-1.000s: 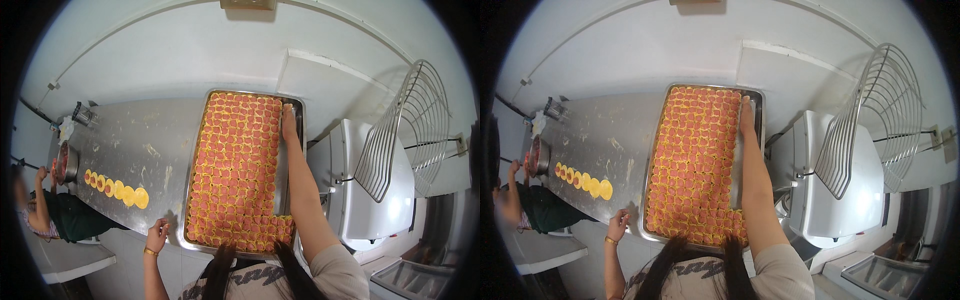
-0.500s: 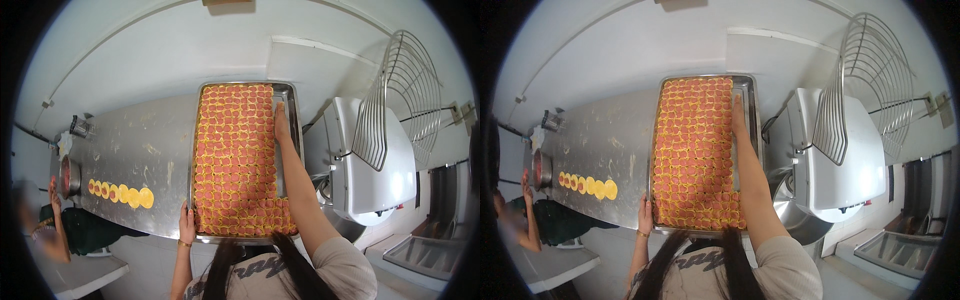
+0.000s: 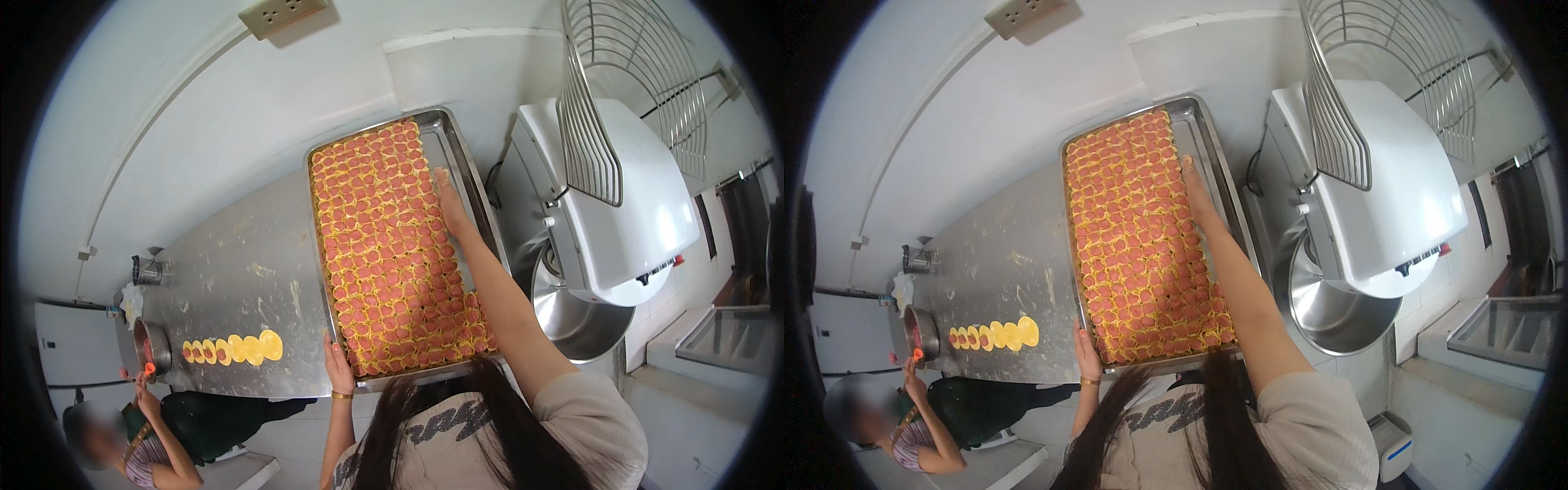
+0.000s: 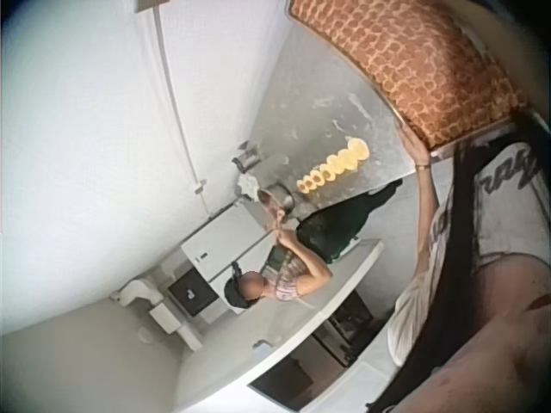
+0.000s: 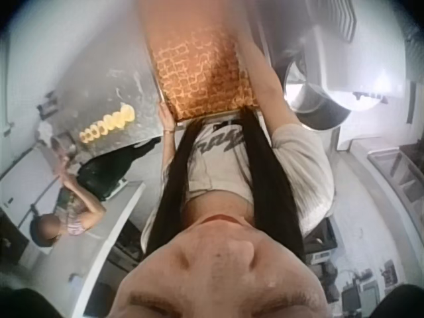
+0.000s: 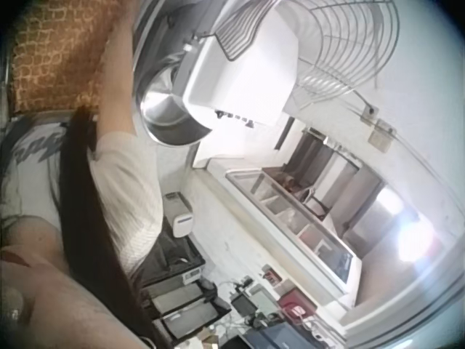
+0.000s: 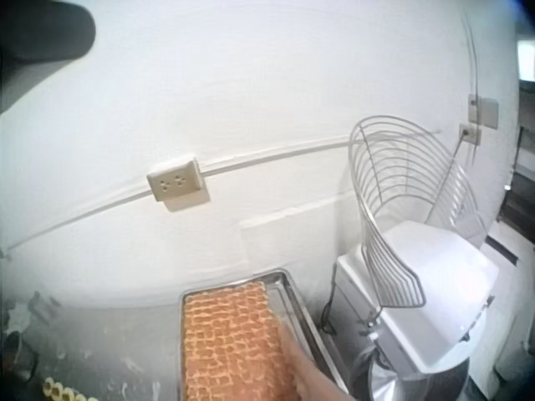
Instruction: The person places a red filling onto yellow dough discs, folds them into half-moon shapes, and arranges them on a metal baking tray. Another person adds filling to dough discs in the background. The assembled pastries are placed in neat rows on the tray.
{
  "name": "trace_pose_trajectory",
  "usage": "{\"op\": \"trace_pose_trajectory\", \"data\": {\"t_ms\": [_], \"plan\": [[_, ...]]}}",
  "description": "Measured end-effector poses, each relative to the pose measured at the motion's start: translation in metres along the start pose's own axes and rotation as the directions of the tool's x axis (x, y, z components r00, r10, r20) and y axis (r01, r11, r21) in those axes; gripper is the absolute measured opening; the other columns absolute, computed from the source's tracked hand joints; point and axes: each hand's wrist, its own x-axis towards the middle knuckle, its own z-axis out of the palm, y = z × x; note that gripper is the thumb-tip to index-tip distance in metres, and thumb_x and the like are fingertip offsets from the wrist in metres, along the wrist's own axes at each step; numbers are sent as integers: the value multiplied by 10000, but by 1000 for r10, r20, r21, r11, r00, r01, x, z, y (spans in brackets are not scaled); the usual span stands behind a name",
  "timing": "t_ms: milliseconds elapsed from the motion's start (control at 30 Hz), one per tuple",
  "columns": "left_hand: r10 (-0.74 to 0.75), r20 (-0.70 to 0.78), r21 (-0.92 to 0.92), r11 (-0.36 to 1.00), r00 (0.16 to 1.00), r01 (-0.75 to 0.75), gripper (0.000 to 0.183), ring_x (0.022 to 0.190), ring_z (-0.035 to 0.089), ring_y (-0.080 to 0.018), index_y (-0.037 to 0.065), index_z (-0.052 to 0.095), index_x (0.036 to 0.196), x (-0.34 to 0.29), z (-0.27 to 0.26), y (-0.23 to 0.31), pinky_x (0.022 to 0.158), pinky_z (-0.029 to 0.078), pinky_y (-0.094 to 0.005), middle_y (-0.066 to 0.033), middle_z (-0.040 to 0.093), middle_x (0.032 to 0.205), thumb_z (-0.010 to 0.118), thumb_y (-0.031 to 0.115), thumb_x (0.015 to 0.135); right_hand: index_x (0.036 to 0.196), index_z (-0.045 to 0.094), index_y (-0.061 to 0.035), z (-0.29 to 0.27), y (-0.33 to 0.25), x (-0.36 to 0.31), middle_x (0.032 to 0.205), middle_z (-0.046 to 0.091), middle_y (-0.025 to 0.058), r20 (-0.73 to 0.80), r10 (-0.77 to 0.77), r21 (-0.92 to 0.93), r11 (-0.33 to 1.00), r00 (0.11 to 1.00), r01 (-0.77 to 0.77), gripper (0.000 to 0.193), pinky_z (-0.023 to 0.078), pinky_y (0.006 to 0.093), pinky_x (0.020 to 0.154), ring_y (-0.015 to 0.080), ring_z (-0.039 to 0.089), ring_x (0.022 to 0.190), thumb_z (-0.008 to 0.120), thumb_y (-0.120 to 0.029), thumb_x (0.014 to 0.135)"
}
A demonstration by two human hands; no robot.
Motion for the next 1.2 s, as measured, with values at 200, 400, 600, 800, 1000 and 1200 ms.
{"op": "trace_pose_trajectory", "data": {"t_ms": [200, 400, 600, 800, 1000, 1200], "plan": [[21, -22, -52, 998, 1000, -22, 517, 1229, 406, -306, -71, 347, 1315, -3, 1, 3, 1022, 296, -360, -221, 419, 1328, 329, 317, 974, 1429, 61, -5, -21, 6, -58, 1505, 94, 120, -96, 64, 58, 997, 993, -59, 697, 50, 308, 1125, 196, 81, 1392, 227, -495, 962], [83, -38, -49, 995, 996, -85, 515, 1263, 365, -326, -69, 336, 1323, -2, 0, -1, 1044, 265, -367, -232, 383, 1354, 320, 313, 977, 1429, 75, -7, 8, -4, -106, 1505, 80, 127, -46, 121, -150, 981, 992, -126, 747, 42, 329, 1126, 212, 69, 1393, 223, -552, 940], [144, 18, -118, 983, 989, -141, 528, 1274, 345, -329, -60, 302, 1342, -5, -7, -7, 1056, 249, -372, -222, 350, 1378, 302, 322, 978, 1364, 284, 17, -12, -23, -111, 1416, 289, 172, -214, 108, -145, 979, 971, -141, 729, 173, 343, 1085, 240, 237, 1335, 284, -565, 925], [204, 93, -200, 963, 975, -182, 553, 1264, 350, -284, -25, 271, 1370, -23, -29, -21, 1049, 260, -364, -184, 346, 1379, 294, 367, 980, 937, 620, 63, -34, -23, -125, 950, 643, 189, -381, 190, -494, 785, 905, -373, 684, 418, 384, 875, 323, 578, 1012, 346, -564, 898], [204, 91, -260, 950, 975, -174, 558, 1202, 435, -296, -17, 282, 1369, -36, -49, -31, 1006, 327, -361, -186, 376, 1362, 324, 373, 973, 938, 622, 95, 2, -24, -149, 949, 603, 310, -288, 52, -889, 356, 956, -287, 686, 415, 450, 883, 464, 554, 951, 334, -526, 893], [59, 25, -254, 966, 998, -51, 536, 1179, 459, -258, 37, 299, 1372, -59, -86, -46, 952, 382, -363, -123, 378, 1362, 334, 390, 971, 896, 622, 98, -8, -25, -141, 895, 638, 222, -223, 123, -870, 423, 967, -254, 705, 463, 386, 780, 331, 614, 863, 405, -572, 866]]}}
